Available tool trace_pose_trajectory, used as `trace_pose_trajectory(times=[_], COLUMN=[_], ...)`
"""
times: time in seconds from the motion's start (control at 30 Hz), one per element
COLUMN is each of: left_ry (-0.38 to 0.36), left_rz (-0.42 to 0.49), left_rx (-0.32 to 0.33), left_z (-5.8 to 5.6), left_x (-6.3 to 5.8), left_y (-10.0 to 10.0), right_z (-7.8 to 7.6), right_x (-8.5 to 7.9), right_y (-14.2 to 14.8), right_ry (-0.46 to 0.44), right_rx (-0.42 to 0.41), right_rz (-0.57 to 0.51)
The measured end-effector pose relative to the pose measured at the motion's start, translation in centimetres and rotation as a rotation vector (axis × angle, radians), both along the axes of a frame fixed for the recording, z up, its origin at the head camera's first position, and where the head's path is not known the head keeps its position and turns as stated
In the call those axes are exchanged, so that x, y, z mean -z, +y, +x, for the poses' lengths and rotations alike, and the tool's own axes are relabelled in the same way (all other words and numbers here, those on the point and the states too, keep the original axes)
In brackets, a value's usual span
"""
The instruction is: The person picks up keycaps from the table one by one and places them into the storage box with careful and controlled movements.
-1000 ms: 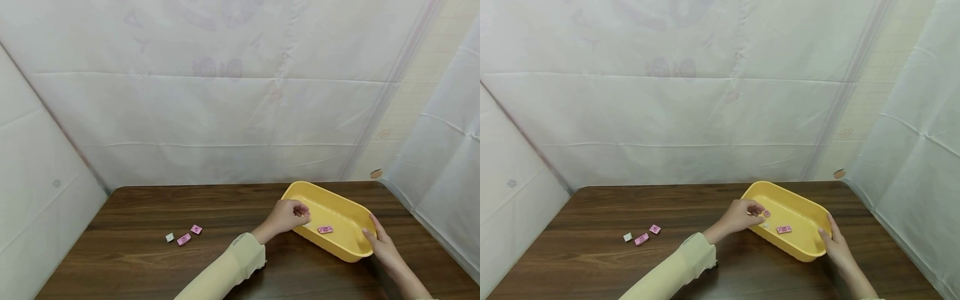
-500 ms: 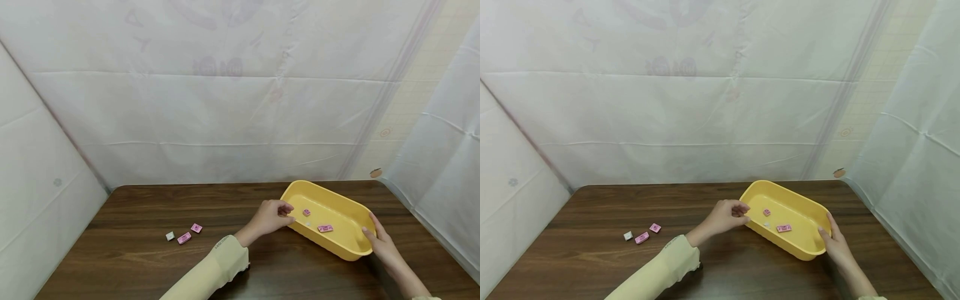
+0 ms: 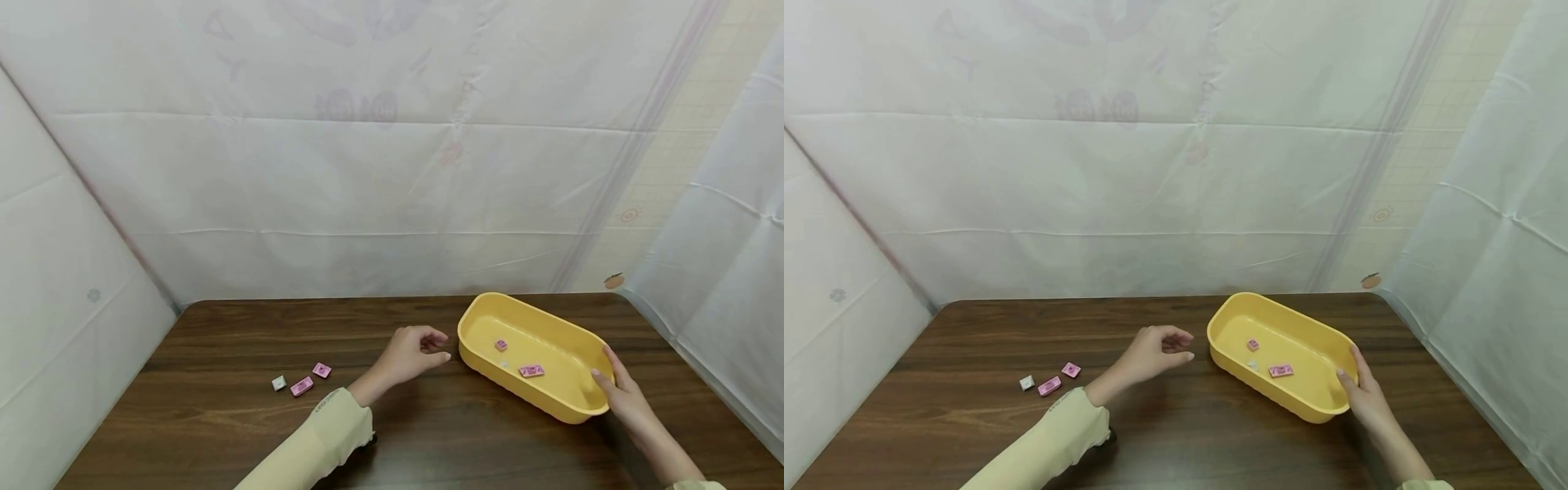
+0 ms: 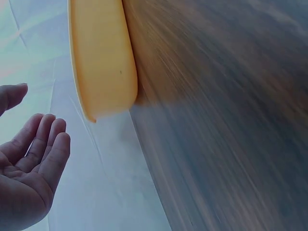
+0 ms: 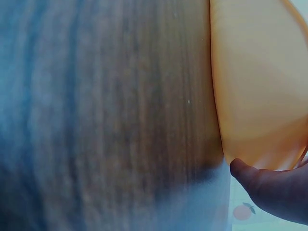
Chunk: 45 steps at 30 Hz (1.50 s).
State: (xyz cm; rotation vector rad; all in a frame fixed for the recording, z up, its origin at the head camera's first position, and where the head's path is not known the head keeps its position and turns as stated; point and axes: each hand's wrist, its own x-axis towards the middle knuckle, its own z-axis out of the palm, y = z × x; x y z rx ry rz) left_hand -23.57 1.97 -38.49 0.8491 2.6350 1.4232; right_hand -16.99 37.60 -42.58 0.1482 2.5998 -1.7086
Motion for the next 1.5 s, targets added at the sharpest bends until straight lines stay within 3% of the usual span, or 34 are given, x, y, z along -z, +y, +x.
trace_pose_trajectory(times=[0.33, 0.9, 1.5], left_ry=[0.033, -0.008, -0.088], left_rz=[0.016, 0.063, 0.037], left_rx=[-0.042, -0.116, -0.227], left_z=[0.5, 1.2, 1.7], left_x=[0.3, 1.3, 1.3], left_y=[-2.8, -7.4, -11.6], right_z=[0.0, 0.0, 0.1], right_x=[0.0, 0.2, 0.3], right_y=[0.2, 0.5, 0.4], right_ry=[-0.010, -0.008, -0.003], right_rx=[-0.007, -0.024, -0.021], right_rz=[0.015, 0.003, 0.007])
